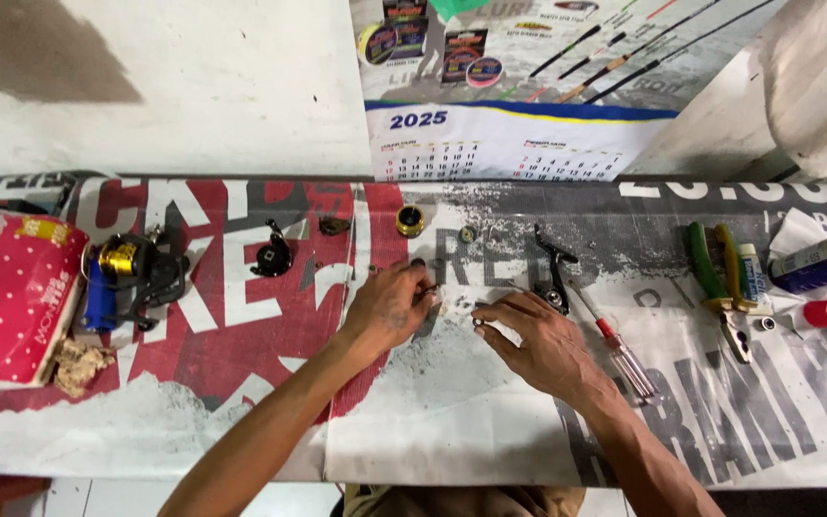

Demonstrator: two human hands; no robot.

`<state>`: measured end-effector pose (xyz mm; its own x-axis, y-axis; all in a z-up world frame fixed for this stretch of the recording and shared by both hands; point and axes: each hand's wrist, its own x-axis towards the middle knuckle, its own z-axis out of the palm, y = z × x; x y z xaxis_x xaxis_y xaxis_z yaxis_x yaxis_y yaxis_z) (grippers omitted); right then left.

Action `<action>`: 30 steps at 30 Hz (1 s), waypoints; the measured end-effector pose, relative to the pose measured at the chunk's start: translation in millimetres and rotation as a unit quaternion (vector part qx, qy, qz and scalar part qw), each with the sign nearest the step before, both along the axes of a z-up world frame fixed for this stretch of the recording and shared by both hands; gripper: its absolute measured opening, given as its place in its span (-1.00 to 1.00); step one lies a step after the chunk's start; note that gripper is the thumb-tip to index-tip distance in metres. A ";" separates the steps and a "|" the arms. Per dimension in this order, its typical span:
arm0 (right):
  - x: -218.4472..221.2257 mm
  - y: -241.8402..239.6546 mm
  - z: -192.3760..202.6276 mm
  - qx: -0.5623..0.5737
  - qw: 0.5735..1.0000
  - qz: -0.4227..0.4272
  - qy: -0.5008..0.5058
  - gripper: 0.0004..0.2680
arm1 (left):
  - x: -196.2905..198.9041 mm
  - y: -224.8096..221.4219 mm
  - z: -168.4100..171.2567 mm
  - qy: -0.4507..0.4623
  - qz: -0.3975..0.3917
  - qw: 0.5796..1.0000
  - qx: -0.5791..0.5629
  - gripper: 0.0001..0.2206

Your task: Disassembling and inspecting the internal components of a fishing reel using a screwdriver and manual manipulation.

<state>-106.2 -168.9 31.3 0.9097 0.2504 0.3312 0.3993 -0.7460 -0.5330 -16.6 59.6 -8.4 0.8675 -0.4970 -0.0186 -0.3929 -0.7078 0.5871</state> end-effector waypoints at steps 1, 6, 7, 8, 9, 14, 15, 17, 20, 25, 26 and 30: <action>2.6 0.4 3.8 0.001 1.000 -0.002 -0.001 -0.92 | 2.2 0.1 -6.2 -0.001 -0.002 1.000 0.001 -0.80; 12.9 2.8 8.7 0.039 0.999 -0.001 0.001 -0.92 | -1.4 3.6 -18.7 -0.026 -0.041 0.999 -0.018 -0.89; 14.7 3.5 8.2 0.040 0.999 -0.002 0.000 -0.92 | -0.1 3.0 -21.3 -0.027 -0.042 0.999 -0.018 -0.89; 16.4 4.2 7.3 0.053 0.999 -0.002 0.002 -0.93 | 1.3 2.5 -24.3 -0.029 -0.054 0.998 0.001 -0.90; 16.3 4.4 6.0 0.064 0.998 -0.002 0.007 -0.93 | 0.2 1.4 -28.6 -0.028 -0.065 0.997 0.019 -0.90; 17.2 7.6 -1.6 0.065 0.998 -0.003 -0.004 -0.93 | 4.1 7.6 -24.3 -0.030 -0.064 0.997 0.005 -0.92; 16.2 7.2 -0.1 0.062 0.998 0.001 -0.002 -0.93 | 1.9 7.5 -16.2 -0.027 -0.060 0.998 -0.019 -0.91; 15.8 5.3 -3.4 0.064 0.998 0.002 0.002 -0.93 | -1.0 8.8 3.3 -0.016 -0.057 0.998 -0.024 -0.84; 16.9 5.0 -3.6 0.062 0.998 0.002 0.001 -0.93 | -8.3 16.9 27.9 -0.007 -0.052 0.998 -0.028 -0.78; 16.1 7.1 -6.2 0.060 0.998 0.005 0.003 -0.93 | -5.6 15.0 10.0 -0.029 -0.063 0.997 -0.020 -0.86; 16.5 7.8 -6.7 0.067 0.998 0.002 0.005 -0.92 | -0.4 13.9 -8.5 -0.045 -0.058 0.997 0.005 -0.86; 17.2 11.4 -9.2 0.098 0.995 -0.005 0.013 -0.91 | 5.4 10.2 -34.1 -0.137 -0.050 0.985 0.094 -0.84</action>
